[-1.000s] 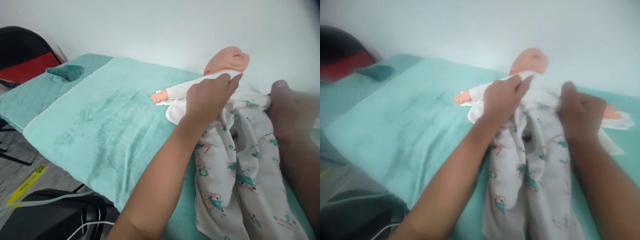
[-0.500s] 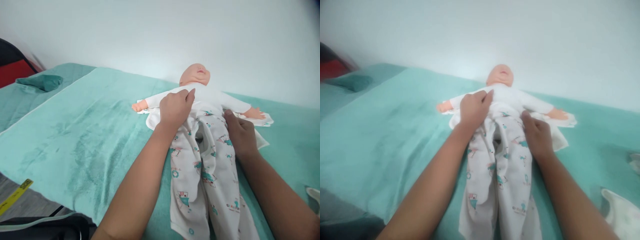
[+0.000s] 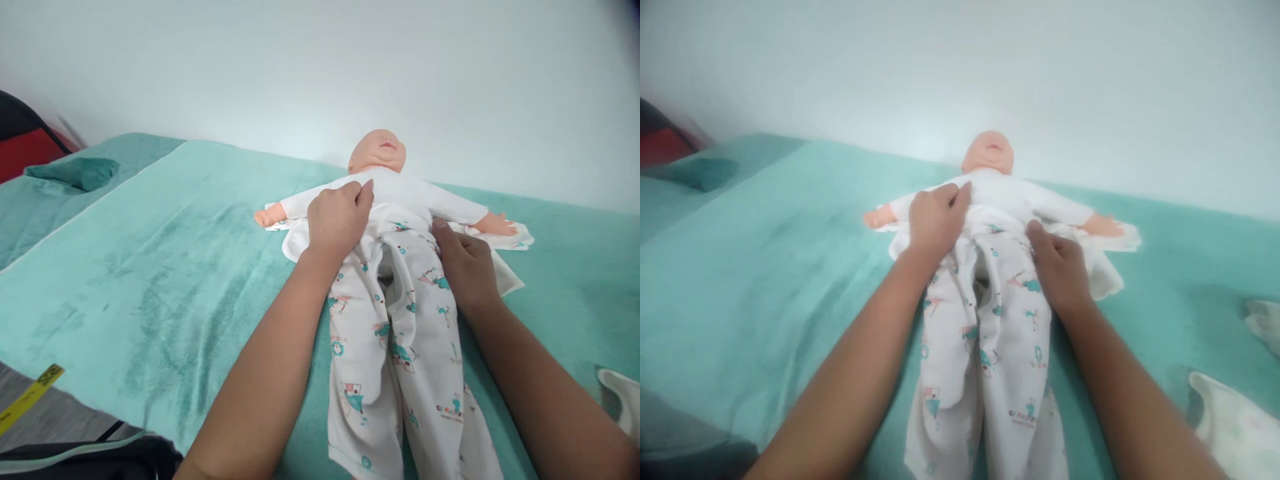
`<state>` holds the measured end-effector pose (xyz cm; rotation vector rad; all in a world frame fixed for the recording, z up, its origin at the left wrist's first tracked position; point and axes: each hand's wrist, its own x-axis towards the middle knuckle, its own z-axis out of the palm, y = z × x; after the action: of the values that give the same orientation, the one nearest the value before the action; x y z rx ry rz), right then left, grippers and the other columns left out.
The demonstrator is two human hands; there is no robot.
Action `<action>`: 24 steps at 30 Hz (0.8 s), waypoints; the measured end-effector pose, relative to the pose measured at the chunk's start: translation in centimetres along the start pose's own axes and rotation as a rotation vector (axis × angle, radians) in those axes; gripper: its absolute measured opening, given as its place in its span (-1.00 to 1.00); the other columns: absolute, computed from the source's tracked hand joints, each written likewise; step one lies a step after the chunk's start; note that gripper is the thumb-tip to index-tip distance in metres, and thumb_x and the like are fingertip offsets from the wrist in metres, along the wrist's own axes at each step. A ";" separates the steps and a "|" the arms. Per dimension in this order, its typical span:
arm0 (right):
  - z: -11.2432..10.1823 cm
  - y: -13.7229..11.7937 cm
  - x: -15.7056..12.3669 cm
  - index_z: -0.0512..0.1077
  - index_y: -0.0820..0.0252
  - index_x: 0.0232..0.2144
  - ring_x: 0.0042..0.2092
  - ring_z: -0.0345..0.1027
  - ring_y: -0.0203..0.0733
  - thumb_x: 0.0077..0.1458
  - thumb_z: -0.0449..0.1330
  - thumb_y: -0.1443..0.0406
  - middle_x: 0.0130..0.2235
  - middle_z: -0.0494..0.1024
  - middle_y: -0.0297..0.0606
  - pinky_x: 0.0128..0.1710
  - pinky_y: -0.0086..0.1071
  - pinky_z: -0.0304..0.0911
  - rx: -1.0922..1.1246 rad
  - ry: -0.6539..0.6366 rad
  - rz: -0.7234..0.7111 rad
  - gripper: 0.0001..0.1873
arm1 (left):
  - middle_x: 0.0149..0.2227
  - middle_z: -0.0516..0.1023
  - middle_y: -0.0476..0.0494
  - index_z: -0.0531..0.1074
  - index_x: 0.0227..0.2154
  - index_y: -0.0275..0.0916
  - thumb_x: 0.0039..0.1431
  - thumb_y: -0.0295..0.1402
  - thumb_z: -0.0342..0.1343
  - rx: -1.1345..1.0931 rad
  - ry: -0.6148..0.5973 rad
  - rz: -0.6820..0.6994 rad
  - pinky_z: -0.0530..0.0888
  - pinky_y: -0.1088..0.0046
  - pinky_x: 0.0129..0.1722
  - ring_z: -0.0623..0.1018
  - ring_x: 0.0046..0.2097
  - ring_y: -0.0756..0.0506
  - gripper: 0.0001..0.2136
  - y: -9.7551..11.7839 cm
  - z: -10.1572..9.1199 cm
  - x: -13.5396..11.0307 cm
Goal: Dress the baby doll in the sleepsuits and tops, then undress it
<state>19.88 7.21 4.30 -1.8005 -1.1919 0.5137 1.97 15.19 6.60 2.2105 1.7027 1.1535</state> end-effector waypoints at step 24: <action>-0.8 0.3 0.4 0.08 0.14 -0.67 -0.52 -0.01 -0.35 0.16 0.07 -0.13 -0.63 0.12 -0.45 -0.51 -0.38 -0.04 -0.005 -0.115 -0.022 -0.39 | -0.56 0.43 -0.08 0.45 -0.52 -0.22 0.38 -0.12 -0.13 -0.013 0.012 0.006 0.07 0.37 -0.40 0.36 -0.46 -0.06 -0.56 -0.1 0.1 0.0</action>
<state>20.77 7.18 4.54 -1.7799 -1.2904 0.6097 1.93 15.23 6.50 2.2069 1.6889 1.1785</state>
